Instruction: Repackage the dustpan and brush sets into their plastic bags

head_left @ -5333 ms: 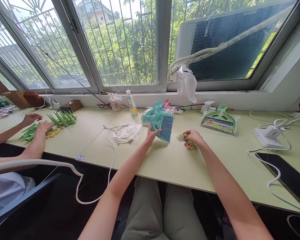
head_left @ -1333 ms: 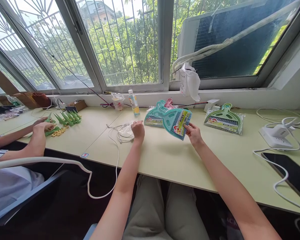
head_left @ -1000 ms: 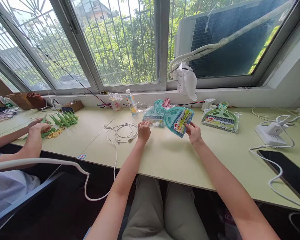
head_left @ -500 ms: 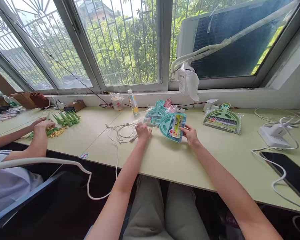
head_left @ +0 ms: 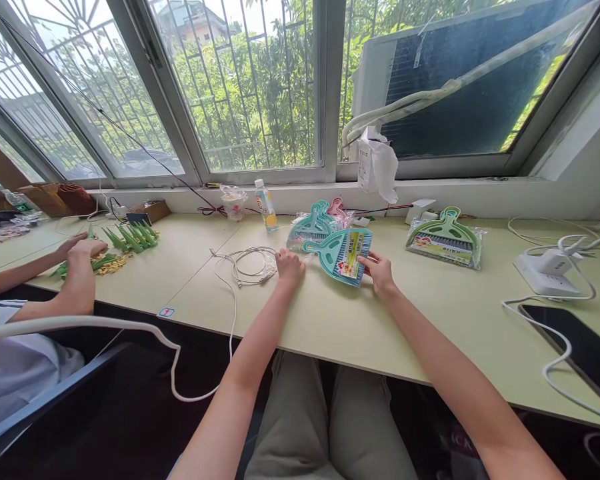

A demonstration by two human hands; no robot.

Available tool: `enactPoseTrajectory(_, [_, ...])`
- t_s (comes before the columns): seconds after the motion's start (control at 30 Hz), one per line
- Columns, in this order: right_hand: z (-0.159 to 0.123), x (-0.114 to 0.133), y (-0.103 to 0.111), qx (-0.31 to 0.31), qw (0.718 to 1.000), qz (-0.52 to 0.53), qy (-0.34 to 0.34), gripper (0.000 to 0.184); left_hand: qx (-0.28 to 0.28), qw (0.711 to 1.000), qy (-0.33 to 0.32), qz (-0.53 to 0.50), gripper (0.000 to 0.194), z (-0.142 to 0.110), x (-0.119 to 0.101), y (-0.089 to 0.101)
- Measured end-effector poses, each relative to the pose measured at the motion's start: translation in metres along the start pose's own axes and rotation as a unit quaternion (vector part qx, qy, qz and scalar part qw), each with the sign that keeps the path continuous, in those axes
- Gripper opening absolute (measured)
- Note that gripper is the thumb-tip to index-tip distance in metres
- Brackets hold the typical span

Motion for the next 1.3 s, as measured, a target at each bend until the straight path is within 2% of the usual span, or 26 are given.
enactPoseTrajectory(0.17, [0.000,0.001,0.002,-0.014,1.000,0.004,-0.004,0.027,-0.017,1.000,-0.003,-0.008,0.023,-0.001,-0.002,0.001])
enactPoseTrajectory(0.33, [-0.001,0.002,0.001,-0.012,1.000,-0.001,-0.015,0.027,-0.065,0.995,0.061,-0.037,0.038,0.000,0.002,0.004])
enactPoseTrajectory(0.47, [-0.003,0.002,-0.003,0.003,1.000,-0.011,-0.011,0.026,-0.028,0.993,0.093,-0.073,0.026,0.001,0.006,0.001])
enactPoseTrajectory(0.63, [-0.004,0.000,-0.006,0.013,1.000,-0.012,-0.010,0.028,0.010,0.993,0.078,-0.085,0.019,0.000,0.003,-0.001])
enactPoseTrajectory(0.73, [-0.003,0.000,-0.006,0.009,1.000,-0.016,-0.009,0.027,-0.003,0.992,0.083,-0.099,0.030,-0.001,0.003,-0.001])
enactPoseTrajectory(0.83, [-0.003,0.000,-0.005,0.000,1.000,-0.018,-0.014,0.025,-0.026,0.989,0.092,-0.111,0.051,0.001,0.005,-0.002])
enactPoseTrajectory(1.0, [-0.004,0.001,-0.005,0.003,1.000,-0.023,-0.017,0.025,0.016,0.985,0.092,-0.142,0.078,0.005,0.009,-0.009])
enactPoseTrajectory(1.07, [-0.003,0.000,-0.005,0.004,0.999,-0.025,-0.021,0.025,0.015,0.985,0.081,-0.152,0.076,0.006,0.010,-0.009])
enactPoseTrajectory(1.23, [-0.002,-0.001,-0.005,0.005,0.999,-0.027,-0.020,0.029,0.015,0.987,0.059,-0.150,0.054,0.005,0.013,-0.005])
enactPoseTrajectory(1.3, [-0.002,-0.001,-0.004,0.006,0.999,-0.026,-0.017,0.030,0.001,0.989,0.060,-0.138,0.053,0.004,0.013,-0.002])
Point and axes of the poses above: each hand's wrist, its own z-axis towards the middle knuckle, its own y-axis out of the back of the hand, x = y × z, the point moved 3 cm from there along z, towards the middle knuckle, and after that the axes turned 9 degrees about x, right-handed, at the moved point
